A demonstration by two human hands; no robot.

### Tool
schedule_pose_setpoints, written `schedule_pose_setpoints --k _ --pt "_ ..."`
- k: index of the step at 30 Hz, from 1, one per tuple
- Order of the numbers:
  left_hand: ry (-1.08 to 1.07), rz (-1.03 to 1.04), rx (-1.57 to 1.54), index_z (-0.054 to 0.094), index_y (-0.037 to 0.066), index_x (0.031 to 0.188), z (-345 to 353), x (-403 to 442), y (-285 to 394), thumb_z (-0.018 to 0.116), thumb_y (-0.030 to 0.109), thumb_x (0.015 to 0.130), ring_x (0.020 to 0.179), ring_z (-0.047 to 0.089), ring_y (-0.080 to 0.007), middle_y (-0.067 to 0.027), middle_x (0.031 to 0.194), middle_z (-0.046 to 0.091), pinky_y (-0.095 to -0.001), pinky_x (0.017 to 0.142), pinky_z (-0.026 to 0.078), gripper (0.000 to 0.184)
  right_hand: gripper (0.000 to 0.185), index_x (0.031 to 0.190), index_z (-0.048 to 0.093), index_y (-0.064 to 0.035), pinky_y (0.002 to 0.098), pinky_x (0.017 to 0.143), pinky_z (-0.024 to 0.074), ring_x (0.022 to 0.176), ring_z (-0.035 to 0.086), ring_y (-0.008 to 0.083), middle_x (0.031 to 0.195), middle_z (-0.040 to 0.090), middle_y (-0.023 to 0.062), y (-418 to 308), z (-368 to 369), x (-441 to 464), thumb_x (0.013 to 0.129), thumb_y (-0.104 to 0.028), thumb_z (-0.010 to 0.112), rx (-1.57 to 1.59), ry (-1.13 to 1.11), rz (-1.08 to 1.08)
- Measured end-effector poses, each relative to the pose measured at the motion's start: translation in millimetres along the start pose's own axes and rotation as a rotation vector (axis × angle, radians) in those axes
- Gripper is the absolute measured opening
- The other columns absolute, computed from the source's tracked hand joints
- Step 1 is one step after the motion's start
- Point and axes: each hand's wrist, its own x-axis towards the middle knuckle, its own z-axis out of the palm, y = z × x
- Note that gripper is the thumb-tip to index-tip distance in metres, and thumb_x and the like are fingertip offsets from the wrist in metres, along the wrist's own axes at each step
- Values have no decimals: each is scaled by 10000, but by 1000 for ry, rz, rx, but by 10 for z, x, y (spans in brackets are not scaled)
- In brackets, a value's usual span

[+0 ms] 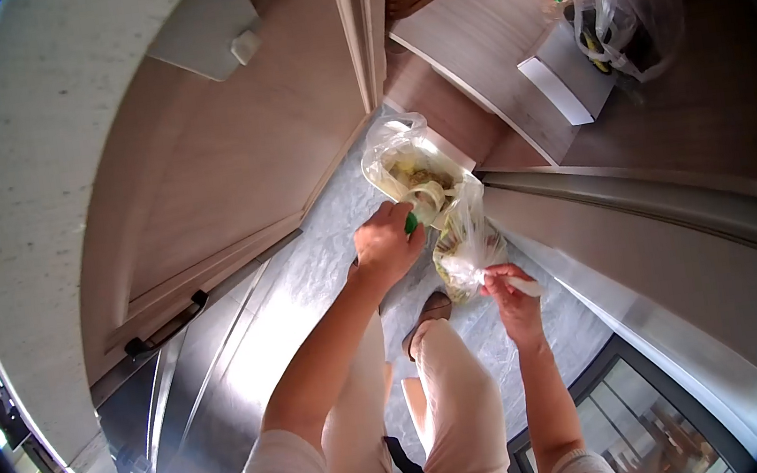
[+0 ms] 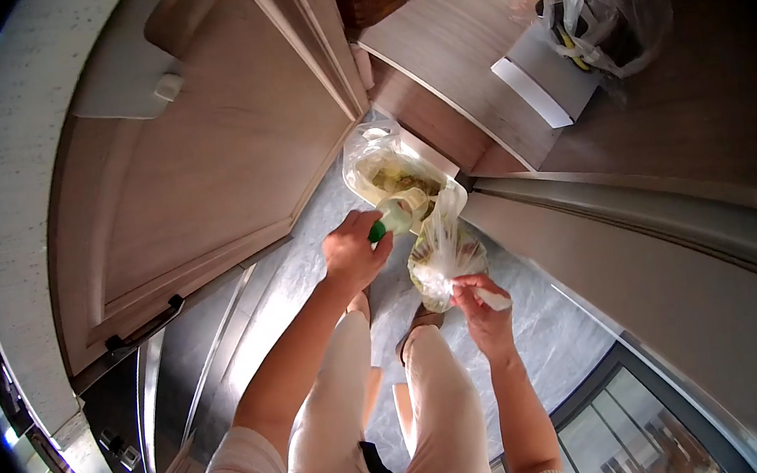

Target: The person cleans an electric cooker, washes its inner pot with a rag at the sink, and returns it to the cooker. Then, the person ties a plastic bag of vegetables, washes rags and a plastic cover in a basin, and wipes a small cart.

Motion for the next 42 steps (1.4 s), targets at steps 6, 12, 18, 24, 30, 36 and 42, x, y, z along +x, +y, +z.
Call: schedule_pose_setpoints --k 6,12,18,24,30,36,42 --pt "238 -122 -103 613 63 895 -370 -303 122 685 146 670 604 601 -266 -114 780 606 -329 552 491 250 111 868 586 -13 237 570 463 651 532 79 743 573 7 -148 60 549 835 -116 613 -138 -65 -13" --pt "298 -158 -123 602 56 910 -509 -392 36 697 126 670 600 593 -250 -114 756 596 -315 542 482 267 109 770 566 -8 252 486 405 524 480 82 595 516 3 -311 227 1385 803 -109 592 -688 -265 -172" --pt "292 -213 -110 594 60 906 -814 -490 41 695 121 672 565 569 -242 -100 700 565 -326 504 465 262 160 762 584 16 319 535 445 561 543 182 607 554 87 -325 454 1878 771 -141 611 -904 -447 -255" --pt "255 -213 -107 577 73 914 -834 -665 -41 685 122 669 586 585 -280 -108 714 577 -347 506 485 273 206 809 576 23 368 521 480 599 617 291 687 594 194 109 642 2151 749 -162 645 -642 -292 -155" --pt "209 -245 -147 607 51 901 -785 -759 -46 708 106 675 553 570 -182 -90 708 577 -273 508 461 254 111 796 604 -11 253 518 465 549 531 92 642 576 31 373 854 2120 817 -120 606 -707 -190 -302" --pt "165 -248 -235 604 48 905 -732 -783 -37 703 87 675 555 563 -158 -79 703 574 -261 506 452 254 115 818 632 -31 304 580 479 596 597 186 655 616 69 350 762 2075 777 -139 631 -798 -311 -340" --pt "151 -188 -230 601 56 901 -749 -753 12 694 88 671 570 575 -208 -90 711 577 -292 508 461 250 387 1097 545 -31 360 673 485 756 621 286 881 622 155 766 422 2112 732 -134 620 -1062 -30 -371"
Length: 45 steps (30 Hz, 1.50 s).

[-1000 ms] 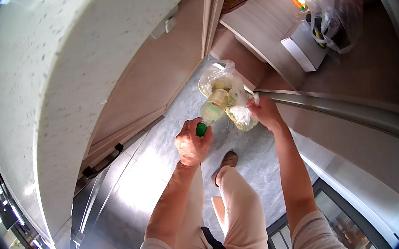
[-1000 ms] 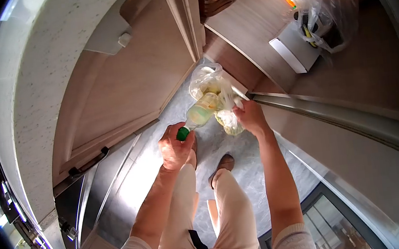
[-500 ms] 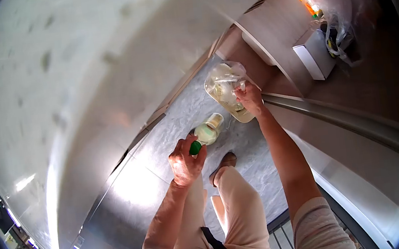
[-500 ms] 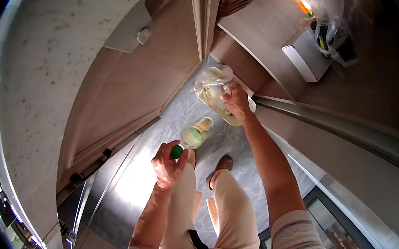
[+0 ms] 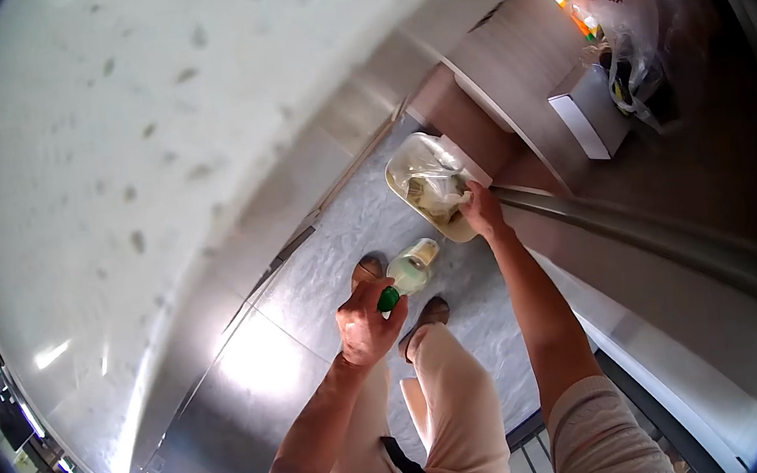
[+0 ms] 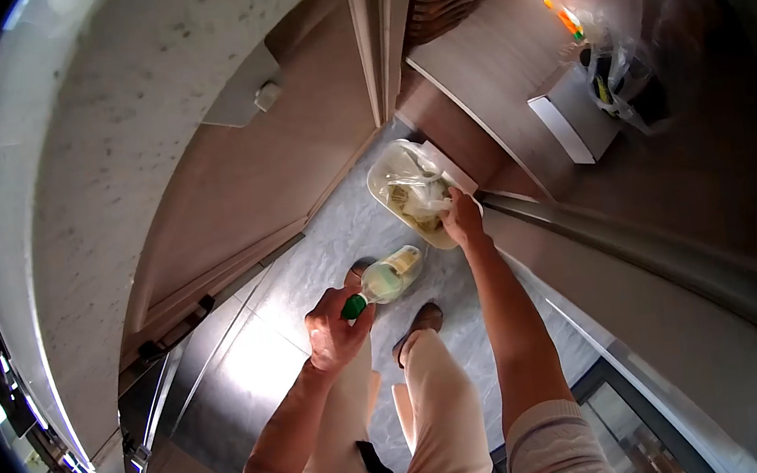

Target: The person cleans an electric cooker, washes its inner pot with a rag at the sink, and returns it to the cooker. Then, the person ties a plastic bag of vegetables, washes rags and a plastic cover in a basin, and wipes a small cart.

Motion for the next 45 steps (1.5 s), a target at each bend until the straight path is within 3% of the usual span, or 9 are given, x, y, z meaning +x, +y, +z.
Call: schedule_pose_setpoints --k 3,8,12,14,24,34,38,42,45 --pt "-7 10 10 596 54 891 -22 44 98 688 107 665 628 609 -262 -110 763 603 -325 543 499 249 413 1145 485 -38 335 674 487 771 607 252 890 606 130 -235 -214 -533 754 -77 610 282 21 102" --pt "29 90 17 589 56 904 14 284 249 683 125 672 626 598 -276 -114 767 595 -342 551 490 259 308 1067 543 -62 353 724 483 808 601 280 911 611 119 -323 -530 -2117 763 -73 593 212 -57 -33" --pt "36 179 54 599 70 900 316 695 252 679 157 677 647 599 -270 -104 785 601 -340 555 484 252 298 1048 593 -70 365 817 461 923 568 293 984 611 124 -693 -793 -3128 750 -89 586 211 -321 243" --pt "-4 191 112 599 70 900 530 910 209 676 171 677 663 604 -273 -107 805 609 -345 570 487 256 254 994 590 -100 397 794 430 898 559 280 955 614 84 -648 -672 -3458 743 -75 559 134 -280 109" --pt "-407 36 430 625 115 845 968 1657 403 597 302 651 803 609 -299 -114 834 630 -402 713 487 270 187 898 566 -114 404 766 390 856 554 265 894 608 52 -690 -690 -3580 722 -58 540 159 -157 200" --pt "-524 -95 441 639 66 898 1475 2005 6 672 308 617 921 588 -291 -142 937 626 -386 823 457 372 152 883 590 -95 402 764 384 856 557 260 885 621 60 -672 -687 -3554 746 -95 524 131 -203 213" --pt "-500 -260 424 598 87 1004 1397 2026 -226 664 315 660 964 573 -301 -128 973 623 -399 830 454 418 137 871 586 -94 402 760 385 846 556 264 871 619 67 -703 -717 -3516 750 -92 522 128 -212 214" --pt "-403 -323 487 305 160 1328 1312 1846 -218 648 319 740 1085 499 -329 -164 1220 464 -451 874 428 699 121 853 574 -96 413 755 392 847 558 279 847 611 79 -713 -734 -3472 745 -70 526 137 -205 212" --pt "-333 -243 373 233 175 1365 1040 1572 -100 573 218 770 1101 469 -349 -161 1245 401 -450 883 428 686 119 850 582 -87 424 757 387 863 551 280 861 613 87 -702 -732 -3450 749 -97 519 107 -245 195"
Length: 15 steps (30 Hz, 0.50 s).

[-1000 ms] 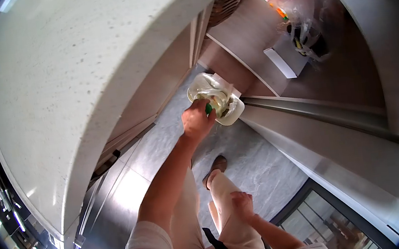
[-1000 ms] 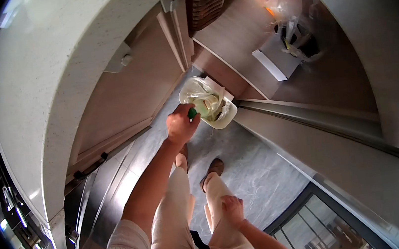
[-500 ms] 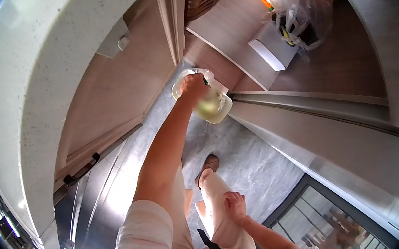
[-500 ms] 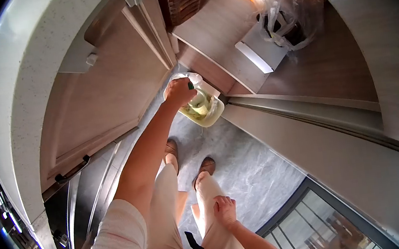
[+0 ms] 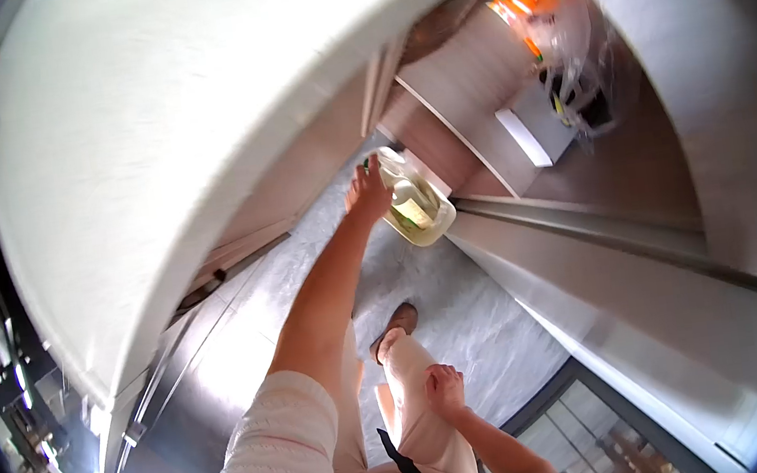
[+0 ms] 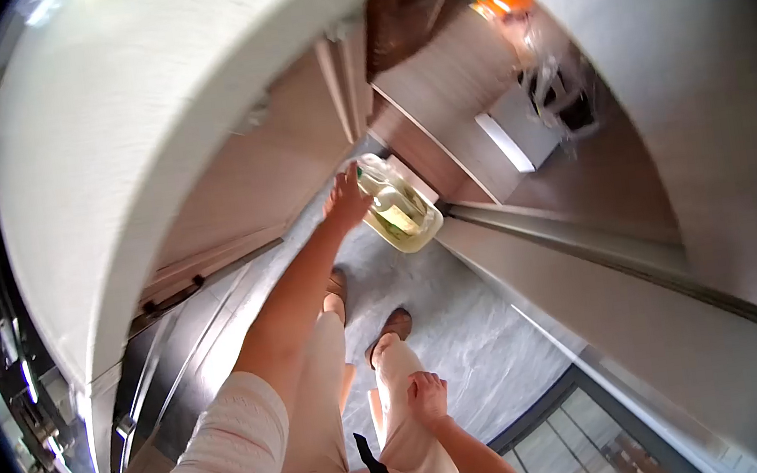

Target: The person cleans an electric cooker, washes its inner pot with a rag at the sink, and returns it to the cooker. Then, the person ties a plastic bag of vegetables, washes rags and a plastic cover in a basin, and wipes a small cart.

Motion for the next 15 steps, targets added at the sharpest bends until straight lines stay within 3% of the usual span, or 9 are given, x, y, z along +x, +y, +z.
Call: schedule_pose_setpoints --k 4,5,7,8,10,13,15 --pt "129 131 22 279 126 1342 122 -848 -557 534 177 759 1133 436 -365 -194 1297 367 -460 907 405 638 143 869 597 -92 430 773 406 902 544 287 906 610 85 -2 -52 59 741 -105 535 -136 -77 -51" --pt "14 77 30 303 116 1333 44 -1148 -690 500 168 773 1155 418 -362 -199 1319 350 -455 920 395 596 148 873 600 -96 431 777 414 912 543 289 919 609 82 -45 -116 72 737 -105 542 -180 -96 -64" --pt "-86 -139 -30 472 137 1195 -251 -1761 -837 452 160 788 1057 504 -358 -181 1163 504 -450 875 425 408 162 883 602 -111 442 763 419 918 538 285 928 604 81 -197 -309 127 731 -105 546 -191 -95 -111" --pt "-99 -97 -26 523 142 1113 -259 -2033 -1120 482 184 774 1014 534 -345 -168 1077 551 -449 841 444 345 162 880 601 -115 441 740 428 894 545 288 911 606 86 -263 -421 171 727 -98 551 -213 -68 -163" --pt "-235 -251 106 544 132 1106 -447 -2648 -1489 550 192 727 1030 534 -317 -153 1109 537 -423 843 458 383 165 872 597 -121 438 689 444 836 557 298 871 608 94 -363 -694 240 716 -82 561 -235 -7 -325" --pt "-220 -492 90 565 116 1081 -592 -3550 -1965 519 132 717 1061 525 -300 -142 1130 536 -398 859 464 367 157 828 588 -121 431 577 461 692 568 325 754 604 114 -497 -982 347 690 -46 581 -229 123 -661" --pt "-164 -647 55 602 148 1050 -606 -4060 -2169 511 144 735 1054 545 -270 -127 1123 574 -373 869 462 328 148 812 572 -113 432 615 464 719 572 313 749 600 101 -616 -1132 368 671 -72 597 -250 -13 -683"
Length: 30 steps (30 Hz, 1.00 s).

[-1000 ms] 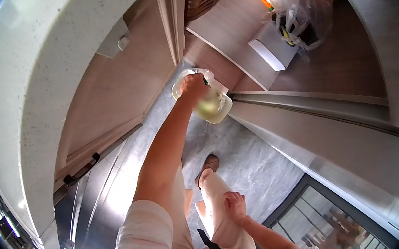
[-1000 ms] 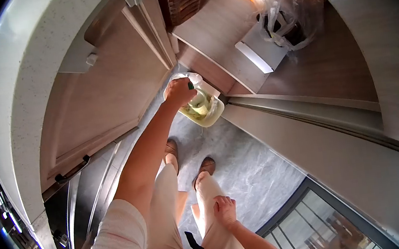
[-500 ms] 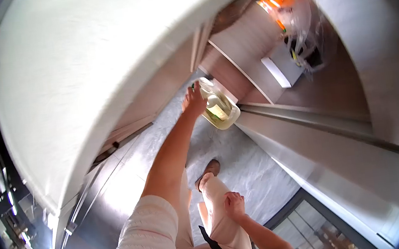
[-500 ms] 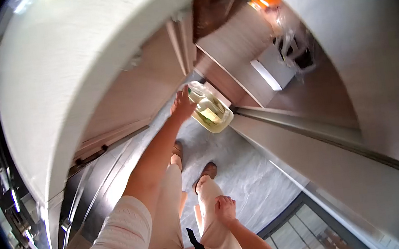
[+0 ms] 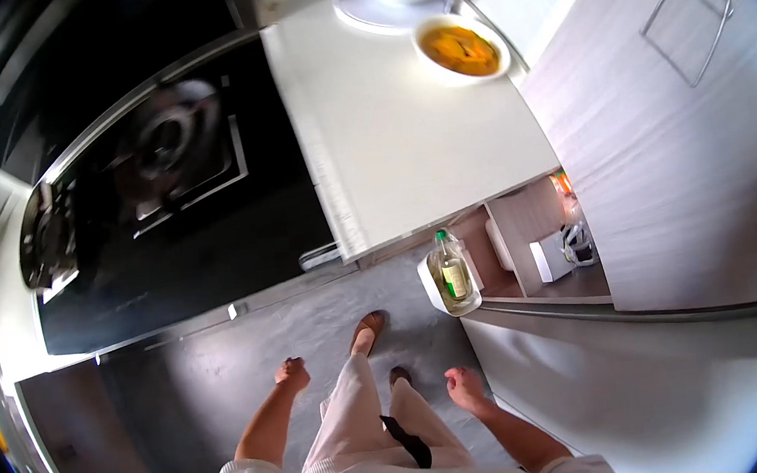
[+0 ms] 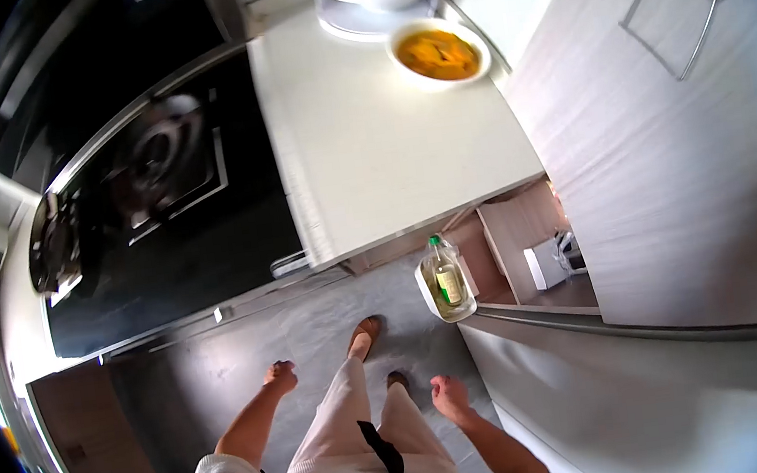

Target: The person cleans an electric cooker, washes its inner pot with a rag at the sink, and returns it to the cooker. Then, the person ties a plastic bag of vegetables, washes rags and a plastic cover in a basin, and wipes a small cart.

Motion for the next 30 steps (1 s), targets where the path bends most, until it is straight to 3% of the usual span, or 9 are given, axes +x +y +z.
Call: schedule_pose_setpoints --k 5,8,10,14,17,18,22,24,30 --pt "113 -161 -377 608 154 1070 326 -826 -663 536 190 745 1026 555 -266 -104 1071 604 -351 873 453 336 105 811 605 -106 398 627 481 715 590 296 740 612 100 -338 -341 188 709 -92 582 -63 -182 -139" --pt "180 -209 -586 615 131 1048 600 -1293 -808 546 186 727 954 580 -293 -136 997 622 -364 826 469 333 124 848 623 -100 364 643 489 712 606 274 738 620 104 -731 -541 355 735 -118 575 -98 -363 -189" --pt "229 -205 -677 634 108 903 715 -1648 -884 549 167 709 908 590 -307 -147 925 628 -377 790 481 220 146 870 638 -87 348 659 492 703 619 260 755 636 123 -918 -542 449 752 -119 560 -123 -475 -316" --pt "347 -294 -879 636 123 852 1279 -1931 -1353 534 141 691 880 597 -307 -125 895 632 -393 767 487 191 141 832 649 -70 346 683 496 707 626 261 752 646 133 -1531 -322 658 741 -107 547 -259 -650 -492" --pt "361 -402 -961 637 125 870 1735 -2303 -1926 538 145 685 907 591 -297 -120 930 629 -382 779 489 211 164 835 666 -69 344 707 494 737 633 257 774 650 140 -2205 -23 691 735 -120 546 -356 -745 -601" --pt "336 -411 -1146 638 144 933 2134 -2161 -2163 537 135 690 960 580 -284 -105 997 622 -365 811 487 264 170 837 668 -67 342 710 494 744 635 253 778 652 141 -2476 113 683 732 -122 547 -395 -774 -656" --pt "352 -770 -1327 626 181 1041 2228 -3251 -2919 534 131 715 1030 562 -267 -86 1080 606 -357 859 472 342 175 818 670 -58 332 687 497 716 637 242 762 654 139 -3564 831 573 714 -133 551 -568 -922 -719" --pt "392 -896 -1406 628 184 1038 2573 -3506 -3341 549 128 714 1030 563 -266 -86 1073 610 -358 859 470 338 172 828 669 -48 314 674 494 700 634 210 752 656 124 -4246 1197 420 719 -120 557 -606 -981 -881" --pt "501 -1212 -1685 640 157 1006 3058 -4138 -4148 557 111 713 1020 568 -266 -85 1067 613 -353 856 468 308 162 832 652 5 265 618 479 647 597 139 720 641 68 -5822 2381 69 736 -52 535 -482 -1133 -965"
